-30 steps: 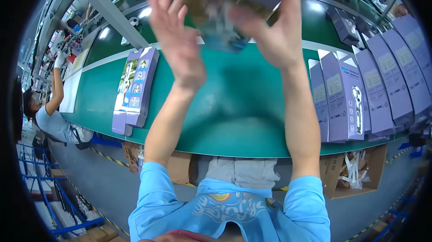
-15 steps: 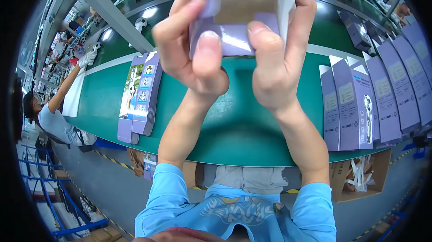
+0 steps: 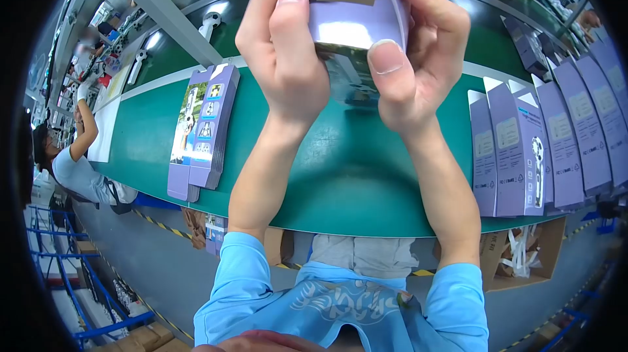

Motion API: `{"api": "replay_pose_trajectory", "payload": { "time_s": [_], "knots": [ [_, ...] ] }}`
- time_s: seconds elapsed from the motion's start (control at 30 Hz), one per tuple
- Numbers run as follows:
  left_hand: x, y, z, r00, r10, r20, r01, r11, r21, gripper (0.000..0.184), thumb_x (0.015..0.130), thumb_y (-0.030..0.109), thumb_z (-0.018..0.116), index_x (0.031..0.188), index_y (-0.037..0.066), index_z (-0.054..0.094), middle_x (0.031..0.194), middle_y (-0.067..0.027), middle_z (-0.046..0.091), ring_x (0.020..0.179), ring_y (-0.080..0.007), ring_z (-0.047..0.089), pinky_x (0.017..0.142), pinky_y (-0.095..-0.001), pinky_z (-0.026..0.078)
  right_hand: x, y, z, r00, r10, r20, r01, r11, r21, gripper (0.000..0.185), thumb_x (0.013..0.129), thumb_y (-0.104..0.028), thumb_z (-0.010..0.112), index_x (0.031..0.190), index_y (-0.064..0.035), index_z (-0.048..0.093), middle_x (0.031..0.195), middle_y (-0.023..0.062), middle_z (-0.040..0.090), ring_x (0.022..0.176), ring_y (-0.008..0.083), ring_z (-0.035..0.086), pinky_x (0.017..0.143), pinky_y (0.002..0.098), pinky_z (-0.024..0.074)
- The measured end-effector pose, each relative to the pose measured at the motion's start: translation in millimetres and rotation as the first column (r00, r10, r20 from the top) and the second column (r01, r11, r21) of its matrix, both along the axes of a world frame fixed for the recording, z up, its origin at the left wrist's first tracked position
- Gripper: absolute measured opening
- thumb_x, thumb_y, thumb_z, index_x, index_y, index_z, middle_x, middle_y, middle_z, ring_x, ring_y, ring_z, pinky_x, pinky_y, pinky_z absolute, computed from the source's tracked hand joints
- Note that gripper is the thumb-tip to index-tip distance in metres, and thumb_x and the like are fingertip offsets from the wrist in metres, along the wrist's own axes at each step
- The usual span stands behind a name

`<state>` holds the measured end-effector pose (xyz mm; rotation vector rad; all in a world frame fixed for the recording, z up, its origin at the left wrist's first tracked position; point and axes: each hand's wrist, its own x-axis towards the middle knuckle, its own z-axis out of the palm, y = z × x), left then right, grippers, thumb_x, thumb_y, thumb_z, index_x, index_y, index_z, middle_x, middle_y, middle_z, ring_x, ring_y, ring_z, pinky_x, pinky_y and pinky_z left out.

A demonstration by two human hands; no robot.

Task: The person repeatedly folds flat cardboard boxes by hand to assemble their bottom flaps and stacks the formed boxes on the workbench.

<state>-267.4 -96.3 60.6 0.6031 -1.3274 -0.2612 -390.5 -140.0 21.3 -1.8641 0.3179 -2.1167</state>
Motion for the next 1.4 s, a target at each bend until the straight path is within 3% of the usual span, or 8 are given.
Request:
{"api": "replay_pose_trajectory", "payload": {
  "time_s": [0.5, 0.63, 0.73, 0.87, 1.07, 1.17, 1.3, 1.4],
  "knots": [
    [-10, 9, 19, 0.994, -0.068, -0.087, 0.081, 0.985, 0.15, 0.055, 0.107, 0.029, 0.032, 0.14, -0.013, 0.045, 0.125, -0.0232, 0.061, 0.107, -0.0233, 0.06, 0.092, -0.0323, 0.046, -12, 4, 15, 0.983, 0.015, -0.182, -0.068, 0.955, -0.288, 0.056, 0.1, -0.049, 0.038, 0.115, 0.0037, 0.054, 0.109, 0.0215, 0.062, 0.107, 0.0459, 0.061, 0.095, 0.0514, 0.048],
    [8, -51, 6, 0.953, -0.119, 0.278, 0.284, 0.667, -0.689, 0.054, 0.107, 0.029, 0.032, 0.138, -0.013, 0.046, 0.126, -0.0227, 0.06, 0.106, -0.0239, 0.06, 0.093, -0.0326, 0.046, -24, 11, 21, 0.929, -0.103, -0.355, 0.029, 0.978, -0.208, 0.057, 0.1, -0.048, 0.039, 0.117, 0.0037, 0.055, 0.109, 0.0211, 0.063, 0.109, 0.0431, 0.061, 0.093, 0.0511, 0.0492],
    [-17, 21, 20, 0.997, 0.078, 0.004, -0.078, 0.994, 0.071, 0.055, 0.107, 0.03, 0.034, 0.138, -0.013, 0.047, 0.125, -0.022, 0.061, 0.106, -0.0245, 0.06, 0.094, -0.0339, 0.046, -22, 11, 31, 0.906, -0.09, -0.415, 0.02, 0.985, -0.169, 0.051, 0.088, -0.033, 0.06, 0.124, 0.0016, 0.052, 0.118, 0.0203, 0.057, 0.114, 0.0377, 0.058, 0.096, 0.0462, 0.0482],
    [-5, 11, 13, 0.958, 0.254, 0.13, -0.241, 0.964, -0.108, 0.049, 0.104, 0.026, 0.036, 0.13, -0.012, 0.053, 0.125, -0.0242, 0.06, 0.11, -0.0275, 0.061, 0.096, -0.0356, 0.046, -17, 11, 44, 0.868, -0.062, -0.493, 0.003, 0.993, -0.12, 0.074, 0.071, -0.013, 0.086, 0.134, -0.0013, 0.049, 0.131, 0.0191, 0.049, 0.12, 0.0304, 0.054, 0.1, 0.0397, 0.0469],
    [72, -2, -24, 0.733, 0.449, 0.511, -0.366, 0.893, -0.261, 0.054, 0.088, 0.022, 0.07, 0.134, -0.002, 0.054, 0.134, -0.0201, 0.06, 0.117, -0.0315, 0.062, 0.099, -0.0391, 0.048, -21, -13, 29, 0.792, -0.34, -0.508, 0.257, 0.939, -0.227, 0.069, 0.073, -0.019, 0.082, 0.132, -0.003, 0.05, 0.129, 0.0183, 0.053, 0.12, 0.0344, 0.056, 0.099, 0.0412, 0.048],
    [142, 43, -48, 0.648, 0.441, 0.621, -0.668, 0.721, 0.186, 0.044, 0.086, 0.021, 0.074, 0.122, -0.003, 0.065, 0.124, -0.0196, 0.067, 0.116, -0.0337, 0.063, 0.1, -0.0403, 0.047, -11, -59, 1, 0.875, -0.37, -0.311, 0.273, 0.909, -0.314, 0.092, 0.071, -0.02, 0.09, 0.144, 0.0032, 0.039, 0.139, 0.0195, 0.046, 0.126, 0.029, 0.051, 0.105, 0.036, 0.0439],
    [245, 92, -106, 0.147, 0.238, 0.96, -0.97, 0.223, 0.094, 0.081, 0.082, 0.052, 0.073, 0.142, 0.003, 0.05, 0.148, -0.0302, 0.044, 0.134, -0.0435, 0.047, 0.11, -0.0468, 0.038, 12, -125, -94, 0.66, -0.574, -0.484, 0.579, 0.8, -0.16, 0.071, 0.074, -0.024, 0.081, 0.138, -0.0174, 0.051, 0.146, 0.0135, 0.044, 0.132, 0.0346, 0.047, 0.11, 0.0472, 0.0404],
    [265, 99, -121, 0.471, 0.136, 0.872, -0.877, 0.175, 0.446, 0.097, 0.077, 0.062, 0.072, 0.149, 0.005, 0.042, 0.153, -0.0321, 0.034, 0.14, -0.0446, 0.04, 0.113, -0.0473, 0.034, 19, -125, -156, 0.463, -0.508, -0.727, 0.668, 0.739, -0.091, 0.06, 0.082, -0.028, 0.073, 0.138, -0.0162, 0.053, 0.144, 0.0144, 0.046, 0.133, 0.0336, 0.046, 0.113, 0.048, 0.0369]
  ]
}}
